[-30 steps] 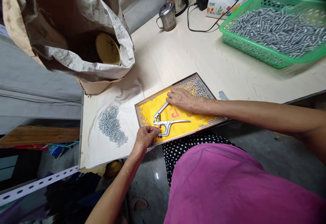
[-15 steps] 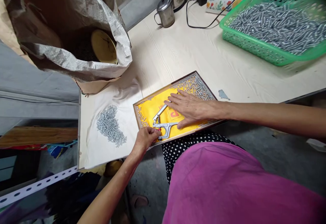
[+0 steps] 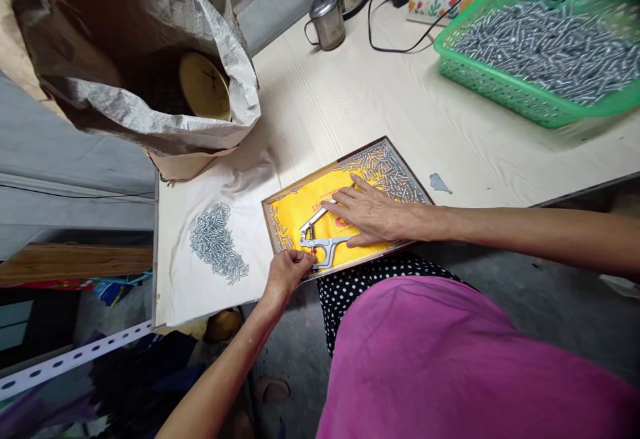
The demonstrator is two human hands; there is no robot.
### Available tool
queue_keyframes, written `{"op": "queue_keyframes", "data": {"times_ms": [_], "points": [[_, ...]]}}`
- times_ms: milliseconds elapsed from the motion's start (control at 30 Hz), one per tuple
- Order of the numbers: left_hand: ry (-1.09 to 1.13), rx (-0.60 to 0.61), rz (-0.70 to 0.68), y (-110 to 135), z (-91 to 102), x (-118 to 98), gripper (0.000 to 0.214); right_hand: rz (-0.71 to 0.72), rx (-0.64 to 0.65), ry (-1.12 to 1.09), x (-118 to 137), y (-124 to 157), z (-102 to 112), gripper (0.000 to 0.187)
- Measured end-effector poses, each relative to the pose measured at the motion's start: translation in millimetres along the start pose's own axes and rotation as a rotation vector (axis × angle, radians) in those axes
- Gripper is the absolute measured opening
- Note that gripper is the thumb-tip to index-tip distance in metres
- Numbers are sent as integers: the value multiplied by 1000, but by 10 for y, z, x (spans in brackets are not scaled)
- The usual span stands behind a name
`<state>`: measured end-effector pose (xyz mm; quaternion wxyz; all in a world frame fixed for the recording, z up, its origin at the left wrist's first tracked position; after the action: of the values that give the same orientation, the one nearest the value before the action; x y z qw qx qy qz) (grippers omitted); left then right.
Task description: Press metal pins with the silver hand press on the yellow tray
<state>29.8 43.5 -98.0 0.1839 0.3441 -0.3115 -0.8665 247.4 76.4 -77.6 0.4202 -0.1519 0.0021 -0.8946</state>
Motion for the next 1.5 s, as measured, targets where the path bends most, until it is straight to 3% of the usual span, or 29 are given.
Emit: {"op": "queue_keyframes", "data": {"times_ms": [300,367,433,533,600,667,767,867,1033,1200,1367,1500], "points": [[-37,11,-30,-18,-9,39,40,-3,-12,1,40,18,-33,75],[-120,-44,-92,56,15,-26,35,1,-21,-3,50,23,-69,73],[-223,-187,-236,170,53,-179,27,14,-28,-12,69,22,-97,72],[-406,-350,-570,325,-17,-518,22,33,-24,-15,102,-1,-98,69],[-550,-332,-758,318,-156,-711,42,30,-17,-21,112,-26,-74,66],[-663,-278,-855,218,-271,-834,57,25,-25,-39,109,-38,-36,66],[-764,-199,-864,34,-343,-898,64,9,-39,-66,74,-7,2,76],[-821,-199,-851,-21,-336,-893,67,-56,-38,-26,11,64,-7,85],[-823,-261,-849,46,-316,-860,48,-114,-41,89,-13,65,-57,47],[-795,-311,-837,23,-297,-808,37,-53,-2,164,20,-77,-84,24],[-735,-310,-826,1,-295,-773,18,4,39,162,81,-129,-104,19],[-720,-295,-805,16,-312,-770,17,18,78,140,97,-144,-140,21]]}}
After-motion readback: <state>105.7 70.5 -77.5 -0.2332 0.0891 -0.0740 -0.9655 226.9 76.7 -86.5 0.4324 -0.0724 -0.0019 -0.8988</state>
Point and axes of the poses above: each hand's wrist, its own y-axis away from the middle knuckle, its own z-axis out of the back of the hand, x = y × z, the point moved 6 cm from there along -y, towards the middle knuckle, and after that the axes turned 5 degrees about z, right-handed, at the moved point
